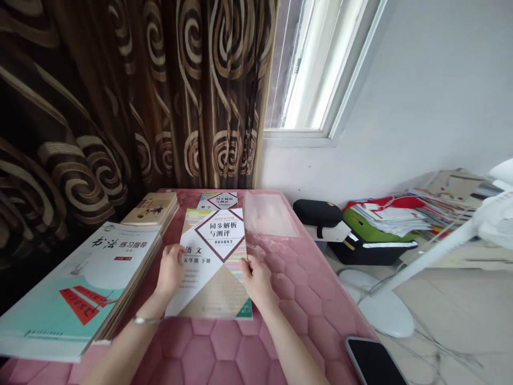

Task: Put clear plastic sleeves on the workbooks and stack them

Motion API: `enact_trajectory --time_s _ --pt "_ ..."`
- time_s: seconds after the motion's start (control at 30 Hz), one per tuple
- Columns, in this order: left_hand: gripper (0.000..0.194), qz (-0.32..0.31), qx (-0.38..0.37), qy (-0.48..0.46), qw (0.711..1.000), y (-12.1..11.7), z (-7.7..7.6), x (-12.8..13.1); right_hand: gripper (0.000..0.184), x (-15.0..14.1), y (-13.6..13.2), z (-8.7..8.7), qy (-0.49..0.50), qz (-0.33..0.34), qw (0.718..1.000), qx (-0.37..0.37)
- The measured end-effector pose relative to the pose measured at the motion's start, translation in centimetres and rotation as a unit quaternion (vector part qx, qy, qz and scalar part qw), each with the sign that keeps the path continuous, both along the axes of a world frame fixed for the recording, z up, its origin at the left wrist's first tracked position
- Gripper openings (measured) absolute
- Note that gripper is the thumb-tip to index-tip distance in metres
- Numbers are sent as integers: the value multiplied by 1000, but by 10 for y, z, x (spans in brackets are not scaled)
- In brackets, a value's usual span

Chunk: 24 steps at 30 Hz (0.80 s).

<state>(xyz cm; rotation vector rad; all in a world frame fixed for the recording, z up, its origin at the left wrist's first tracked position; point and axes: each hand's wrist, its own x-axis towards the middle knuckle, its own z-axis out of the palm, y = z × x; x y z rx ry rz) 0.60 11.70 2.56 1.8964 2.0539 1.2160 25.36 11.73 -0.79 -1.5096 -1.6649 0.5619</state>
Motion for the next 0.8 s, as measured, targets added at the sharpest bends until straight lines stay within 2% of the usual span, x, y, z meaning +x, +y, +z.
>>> enact_trajectory --time_s 0.07,0.17,0.27,0.37,0.43,0.5,0.53,0.6,0.63,0.7,0.8 --pt "34 12 -39 13 999 20 -6 4 43 0 5 -6 -7 -6 1000 -17" --pt "35 19 -61 19 998 32 -20 7 47 1 7 -14 -21 -6 999 -28" --pt "35 22 -69 32 997 33 -25 7 45 1 6 -16 -23 10 999 -22" --pt "35 27 -69 54 996 27 -21 12 44 1 5 -13 -37 11 999 -23" --pt "33 25 -60 78 995 15 -16 22 44 0 3 -9 -48 11 998 -25" --pt "29 -27 -49 106 993 -7 -14 37 45 -1 2 -7 -49 15 998 -23" --pt "26 -99 -41 125 986 -20 -13 46 45 -1 1 -6 -43 17 999 -22" --pt "21 -260 -52 134 955 -45 -14 61 45 0 1 -6 -18 21 999 -22" --pt "25 -296 -62 139 943 -56 -15 67 45 0 1 -7 2 22 999 -26" --pt "32 -311 -78 153 935 -70 -18 74 47 1 2 -9 60 27 997 -40" --pt "31 -299 -77 132 942 -71 -21 74 57 4 3 -14 170 44 982 -72"
